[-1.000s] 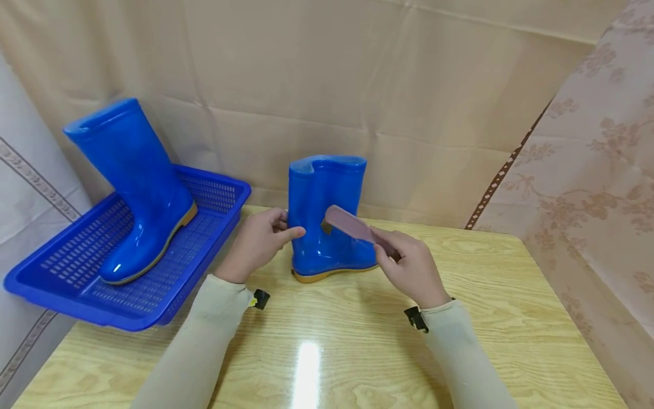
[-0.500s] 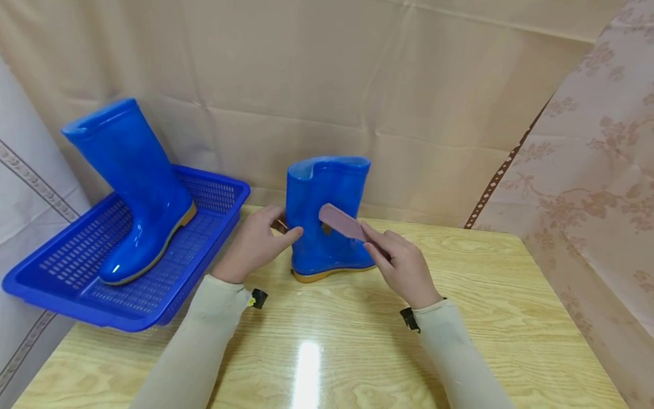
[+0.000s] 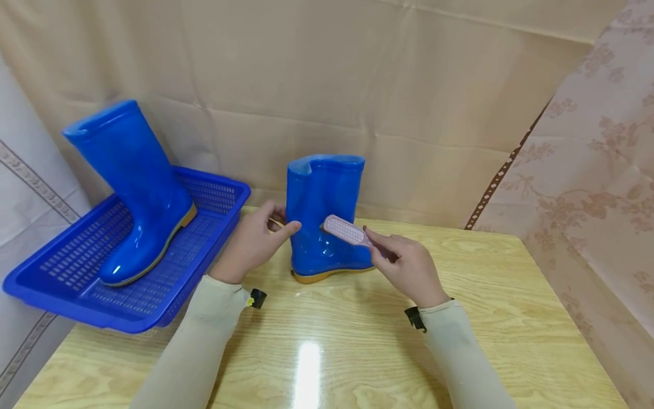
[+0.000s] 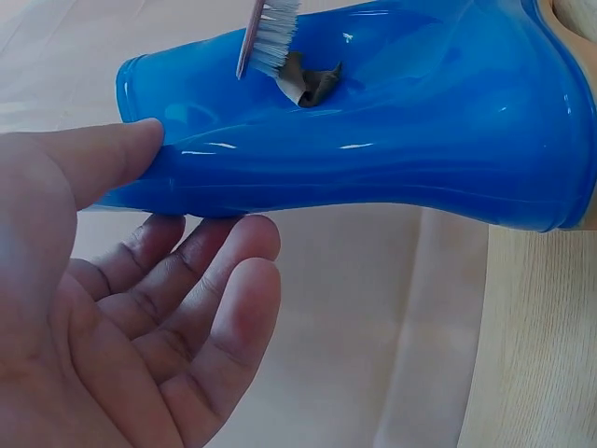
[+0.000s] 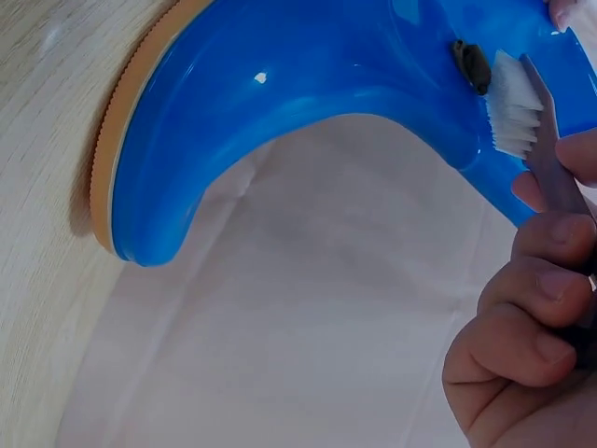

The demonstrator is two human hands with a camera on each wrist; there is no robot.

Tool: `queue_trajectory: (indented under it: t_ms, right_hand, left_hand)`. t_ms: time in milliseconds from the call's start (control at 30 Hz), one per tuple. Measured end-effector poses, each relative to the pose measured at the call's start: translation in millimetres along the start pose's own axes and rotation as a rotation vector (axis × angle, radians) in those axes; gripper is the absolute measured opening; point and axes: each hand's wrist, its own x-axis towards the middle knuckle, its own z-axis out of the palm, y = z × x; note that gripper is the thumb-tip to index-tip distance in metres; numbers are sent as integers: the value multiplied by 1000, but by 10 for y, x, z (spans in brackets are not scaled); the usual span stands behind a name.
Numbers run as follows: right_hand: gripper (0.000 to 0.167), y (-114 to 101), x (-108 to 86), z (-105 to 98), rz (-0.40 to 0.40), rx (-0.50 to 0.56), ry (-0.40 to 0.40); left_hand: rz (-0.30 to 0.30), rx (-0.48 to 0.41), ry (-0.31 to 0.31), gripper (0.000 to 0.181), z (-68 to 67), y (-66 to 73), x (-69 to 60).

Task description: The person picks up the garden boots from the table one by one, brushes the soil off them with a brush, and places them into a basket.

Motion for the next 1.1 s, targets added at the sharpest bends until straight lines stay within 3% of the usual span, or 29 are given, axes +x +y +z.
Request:
queue_trajectory:
  t_ms: [200, 300, 600, 1100]
  right_hand:
    - [37, 17, 2, 26, -76, 19, 90]
    - [38, 11, 6, 52, -106, 28, 92]
    - [37, -29, -16, 59, -13, 13, -53]
    - [34, -54, -3, -153, 101, 22, -219]
  left_hand:
    - [-12, 8, -9, 42, 5, 9, 2]
    - [-17, 9, -16, 42, 4, 23, 1]
    - [-43, 16, -10, 40, 7, 36, -16]
    - [-37, 22, 6, 42, 47, 43, -16]
